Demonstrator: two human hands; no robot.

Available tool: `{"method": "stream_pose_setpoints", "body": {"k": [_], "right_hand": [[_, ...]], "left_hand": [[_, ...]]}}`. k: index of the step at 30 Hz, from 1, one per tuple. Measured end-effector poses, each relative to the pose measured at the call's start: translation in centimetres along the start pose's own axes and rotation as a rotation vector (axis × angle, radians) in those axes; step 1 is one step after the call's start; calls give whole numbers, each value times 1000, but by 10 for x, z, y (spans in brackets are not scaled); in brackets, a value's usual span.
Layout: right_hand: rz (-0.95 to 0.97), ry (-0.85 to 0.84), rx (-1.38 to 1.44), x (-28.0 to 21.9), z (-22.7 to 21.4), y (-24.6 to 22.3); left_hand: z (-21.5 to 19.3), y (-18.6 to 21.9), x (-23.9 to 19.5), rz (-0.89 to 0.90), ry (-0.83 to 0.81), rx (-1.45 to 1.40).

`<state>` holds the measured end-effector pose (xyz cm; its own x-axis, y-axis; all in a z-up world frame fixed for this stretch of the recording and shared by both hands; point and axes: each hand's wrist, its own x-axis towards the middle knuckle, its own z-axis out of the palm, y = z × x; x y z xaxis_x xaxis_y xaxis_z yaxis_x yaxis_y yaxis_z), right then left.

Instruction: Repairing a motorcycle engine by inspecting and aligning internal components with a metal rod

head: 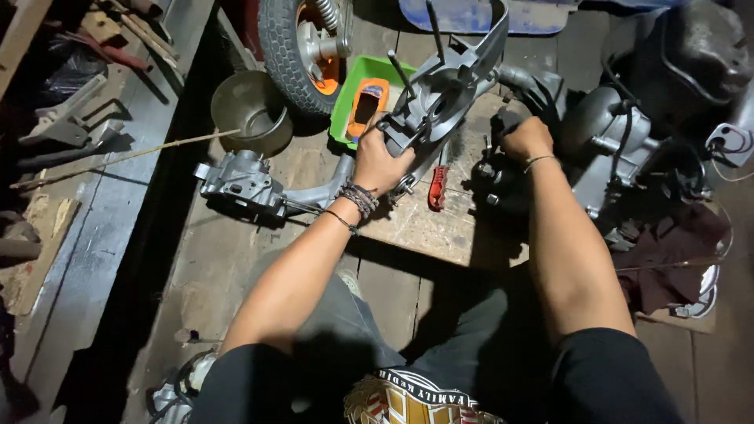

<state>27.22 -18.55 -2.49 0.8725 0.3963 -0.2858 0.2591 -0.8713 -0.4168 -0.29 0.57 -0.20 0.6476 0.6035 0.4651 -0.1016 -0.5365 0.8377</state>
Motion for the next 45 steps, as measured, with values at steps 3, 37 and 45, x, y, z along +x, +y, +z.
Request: {"method": "stream_pose_setpoints", "body": {"k": [3, 37, 45], "right_hand": [[-68, 11, 8, 13, 17, 5], [-964, 545, 627, -169, -99, -106], [-839, 526, 601, -161, -105, -92]], "left_hand": [[-2, 4, 0, -8, -33, 5], [-3, 39, 28, -78, -472, 147], [-23, 104, 48, -159, -639, 401]]}}
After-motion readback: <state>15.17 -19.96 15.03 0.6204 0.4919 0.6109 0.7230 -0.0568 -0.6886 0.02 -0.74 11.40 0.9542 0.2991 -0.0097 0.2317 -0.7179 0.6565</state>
